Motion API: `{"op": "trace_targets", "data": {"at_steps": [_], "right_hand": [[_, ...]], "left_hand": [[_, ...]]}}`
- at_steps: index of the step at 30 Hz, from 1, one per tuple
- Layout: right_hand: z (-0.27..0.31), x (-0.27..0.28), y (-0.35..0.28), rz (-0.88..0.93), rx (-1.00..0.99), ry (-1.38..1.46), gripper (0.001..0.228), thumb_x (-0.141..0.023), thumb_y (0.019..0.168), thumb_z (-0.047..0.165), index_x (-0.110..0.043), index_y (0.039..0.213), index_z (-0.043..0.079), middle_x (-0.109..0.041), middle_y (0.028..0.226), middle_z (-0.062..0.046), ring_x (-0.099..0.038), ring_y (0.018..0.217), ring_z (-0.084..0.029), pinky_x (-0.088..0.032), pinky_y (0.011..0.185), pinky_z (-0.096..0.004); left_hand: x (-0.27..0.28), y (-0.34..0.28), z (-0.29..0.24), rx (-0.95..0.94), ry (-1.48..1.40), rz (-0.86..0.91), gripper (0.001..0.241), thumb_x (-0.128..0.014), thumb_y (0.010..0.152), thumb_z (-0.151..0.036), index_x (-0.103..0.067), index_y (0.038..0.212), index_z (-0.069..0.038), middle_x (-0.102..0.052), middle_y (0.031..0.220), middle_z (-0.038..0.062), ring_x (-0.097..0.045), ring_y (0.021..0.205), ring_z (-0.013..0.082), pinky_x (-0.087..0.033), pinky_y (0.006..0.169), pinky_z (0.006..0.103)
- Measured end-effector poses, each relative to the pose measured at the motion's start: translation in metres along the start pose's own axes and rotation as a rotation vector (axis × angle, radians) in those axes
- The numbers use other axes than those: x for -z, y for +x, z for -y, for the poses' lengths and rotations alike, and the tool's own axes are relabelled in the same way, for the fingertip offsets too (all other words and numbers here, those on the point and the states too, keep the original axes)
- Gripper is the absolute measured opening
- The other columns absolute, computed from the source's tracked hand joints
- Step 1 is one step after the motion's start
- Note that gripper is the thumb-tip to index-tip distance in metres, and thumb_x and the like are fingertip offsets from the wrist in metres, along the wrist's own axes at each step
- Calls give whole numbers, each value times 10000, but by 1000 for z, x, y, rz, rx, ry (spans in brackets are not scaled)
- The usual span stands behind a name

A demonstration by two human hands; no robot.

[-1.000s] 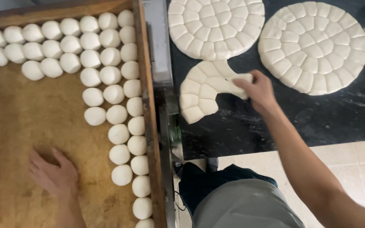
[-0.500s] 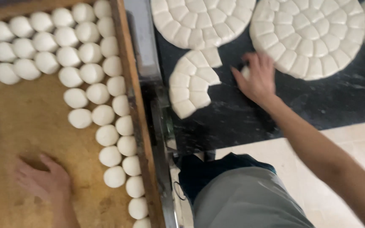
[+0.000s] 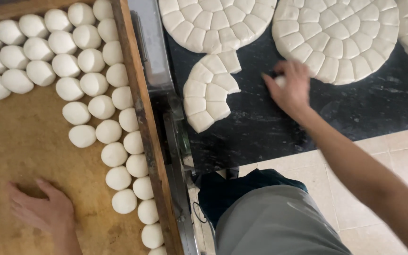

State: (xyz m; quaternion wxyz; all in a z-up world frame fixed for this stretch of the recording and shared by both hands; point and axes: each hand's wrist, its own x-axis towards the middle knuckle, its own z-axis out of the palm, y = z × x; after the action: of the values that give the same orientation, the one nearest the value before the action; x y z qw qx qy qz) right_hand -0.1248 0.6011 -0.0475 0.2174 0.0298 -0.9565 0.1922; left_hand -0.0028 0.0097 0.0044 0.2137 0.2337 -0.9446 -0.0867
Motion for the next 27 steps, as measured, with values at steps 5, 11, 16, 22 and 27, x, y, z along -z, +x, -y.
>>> {"op": "trace_targets", "data": {"at_steps": [5,11,16,22,27], "right_hand": [[63,22,-42,100,150,157,244,-804,899,172,-608,973,47,-612,1012,-123,-560,924,-283,-466,887,-428],[-8,28,-63,166,207,58,184,-745,914,119,-640,1058,70,-624,1126,-113,-584,1100,-286,-453,1018,-461],[26,-5,-4,19,-61,60,329,-838,924,146,-615,1128,17,-596,1049,-127,-585,976,-294,-483,915,-430],[51,39,-68,206,227,266,157,-742,882,27,-628,987,50,-653,1139,-93,-591,1018,-273,-450,974,-400],[-13,6,-21,12,164,73,130,-744,936,-37,-615,947,-19,-578,967,-179,-552,953,-326,-485,902,-459]], "left_hand": [[2,-2,4,-71,-38,-14,478,-644,1144,10,-385,1513,168,-514,1385,403,-481,1212,537,-364,1041,571],[2,0,0,-27,-55,-15,498,-613,1148,-2,-357,1552,137,-502,1428,395,-470,1252,537,-339,1067,575],[4,-3,0,-21,-29,6,527,-634,1127,18,-343,1554,122,-518,1411,388,-485,1215,529,-345,1035,568],[4,-1,-4,-18,-65,11,503,-585,1159,25,-302,1567,106,-495,1453,379,-459,1248,513,-347,1052,562],[-1,1,5,-110,-16,-62,459,-649,1141,5,-405,1489,179,-534,1352,396,-511,1189,528,-387,1034,563]]}}
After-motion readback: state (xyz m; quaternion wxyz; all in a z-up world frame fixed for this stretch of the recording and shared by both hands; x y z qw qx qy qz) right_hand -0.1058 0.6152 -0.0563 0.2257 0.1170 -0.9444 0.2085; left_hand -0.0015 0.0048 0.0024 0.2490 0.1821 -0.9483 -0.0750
